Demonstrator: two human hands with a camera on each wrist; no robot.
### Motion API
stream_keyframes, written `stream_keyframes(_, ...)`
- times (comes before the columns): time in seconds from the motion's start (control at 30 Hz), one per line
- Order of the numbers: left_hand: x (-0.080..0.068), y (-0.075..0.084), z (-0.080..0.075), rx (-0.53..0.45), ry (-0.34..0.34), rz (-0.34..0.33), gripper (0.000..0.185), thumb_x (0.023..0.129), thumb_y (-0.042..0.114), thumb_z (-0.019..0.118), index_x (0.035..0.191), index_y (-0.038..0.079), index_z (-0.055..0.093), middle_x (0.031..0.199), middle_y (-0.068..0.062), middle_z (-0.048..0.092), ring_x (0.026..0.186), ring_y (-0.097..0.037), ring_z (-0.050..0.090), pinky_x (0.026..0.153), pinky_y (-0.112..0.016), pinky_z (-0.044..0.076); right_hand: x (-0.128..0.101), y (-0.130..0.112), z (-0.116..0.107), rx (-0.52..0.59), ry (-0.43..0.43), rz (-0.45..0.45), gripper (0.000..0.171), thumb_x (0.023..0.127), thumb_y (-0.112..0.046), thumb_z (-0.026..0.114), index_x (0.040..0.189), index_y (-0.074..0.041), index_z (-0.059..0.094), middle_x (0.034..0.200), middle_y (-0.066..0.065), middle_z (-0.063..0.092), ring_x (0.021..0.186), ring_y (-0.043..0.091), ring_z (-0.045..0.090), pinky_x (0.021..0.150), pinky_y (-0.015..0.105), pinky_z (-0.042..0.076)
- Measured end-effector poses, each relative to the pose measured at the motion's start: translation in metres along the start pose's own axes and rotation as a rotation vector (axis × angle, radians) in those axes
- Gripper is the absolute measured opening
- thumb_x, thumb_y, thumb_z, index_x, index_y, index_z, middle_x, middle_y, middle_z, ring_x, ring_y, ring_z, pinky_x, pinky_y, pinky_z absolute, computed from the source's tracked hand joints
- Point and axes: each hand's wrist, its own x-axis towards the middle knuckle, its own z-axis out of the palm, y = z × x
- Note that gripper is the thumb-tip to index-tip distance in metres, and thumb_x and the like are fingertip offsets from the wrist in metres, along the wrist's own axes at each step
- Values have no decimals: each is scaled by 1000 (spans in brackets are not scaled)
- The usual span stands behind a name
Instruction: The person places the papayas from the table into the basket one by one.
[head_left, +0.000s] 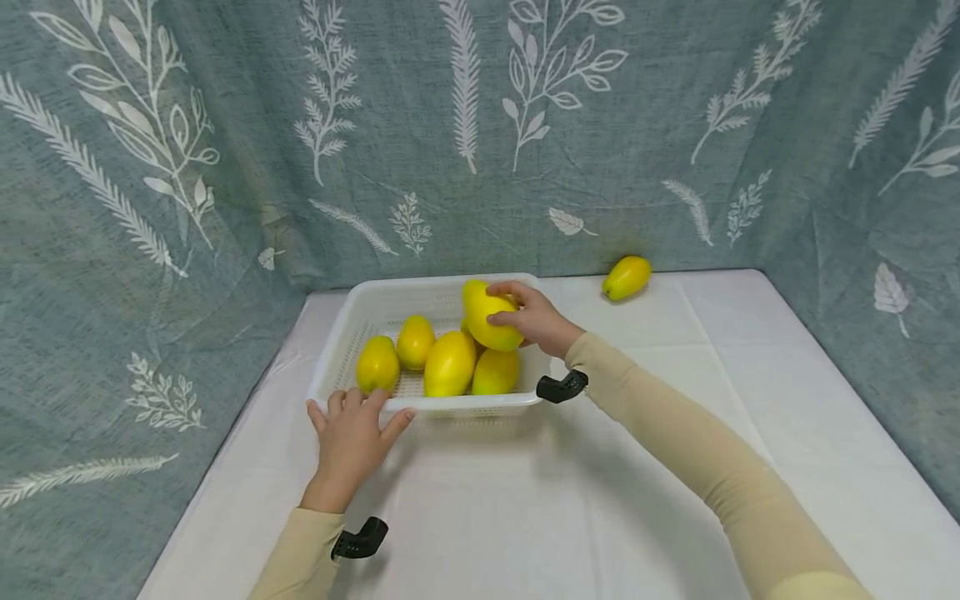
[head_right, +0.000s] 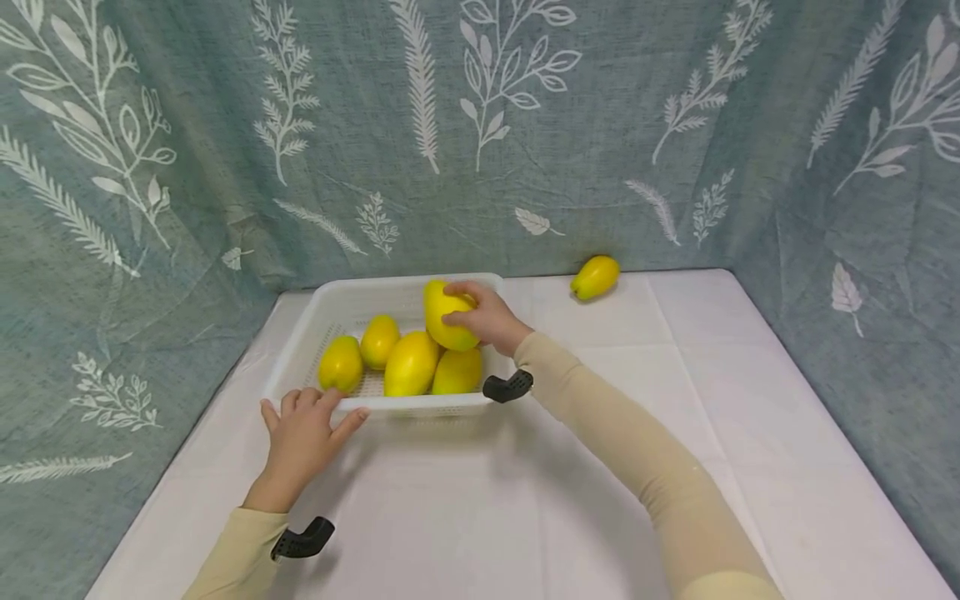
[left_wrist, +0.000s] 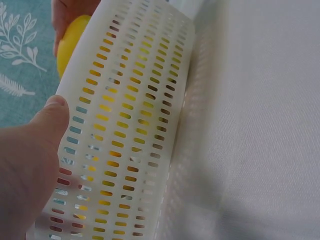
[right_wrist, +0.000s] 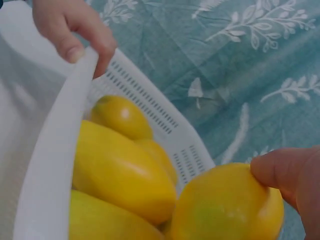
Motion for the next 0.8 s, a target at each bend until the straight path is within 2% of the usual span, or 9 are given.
stream_keyframes(0.13,-1,0,0,2,4,3,54,96,46,68,125,1,66,123,-33,59,129,-58,41,108,-86,6,3,5,6,1,4,34,50,100,-19,65,148,-24,50,168,8,28,147,33,41,107,54,50)
stream_keyframes(0.37,0,0,-1,2,1,7,53,96,46,67,125,1,66,124,-33,59,130,-58,41,108,-85,6,2,5,7,5,39,43,51,101,-17,64,149,-21,49,167,14,27,146,35,44,107,53,50)
stream_keyframes(0.63,1,1,0,12,-6,-2,55,96,47,67,126,1,66,124,-34,59,130,-58,41,108,-86,5,-5,6,-9,82,98,-15,51,101,-13,62,149,-15,48,165,18,29,144,40,46,106,56,50)
stream_keyframes(0.8,1,1,0,14,-10,-6,54,96,47,67,124,0,66,124,-34,59,130,-58,41,108,-86,6,-7,12,-28,124,172,-25,53,101,-15,62,151,-13,46,163,18,31,141,38,49,105,54,52)
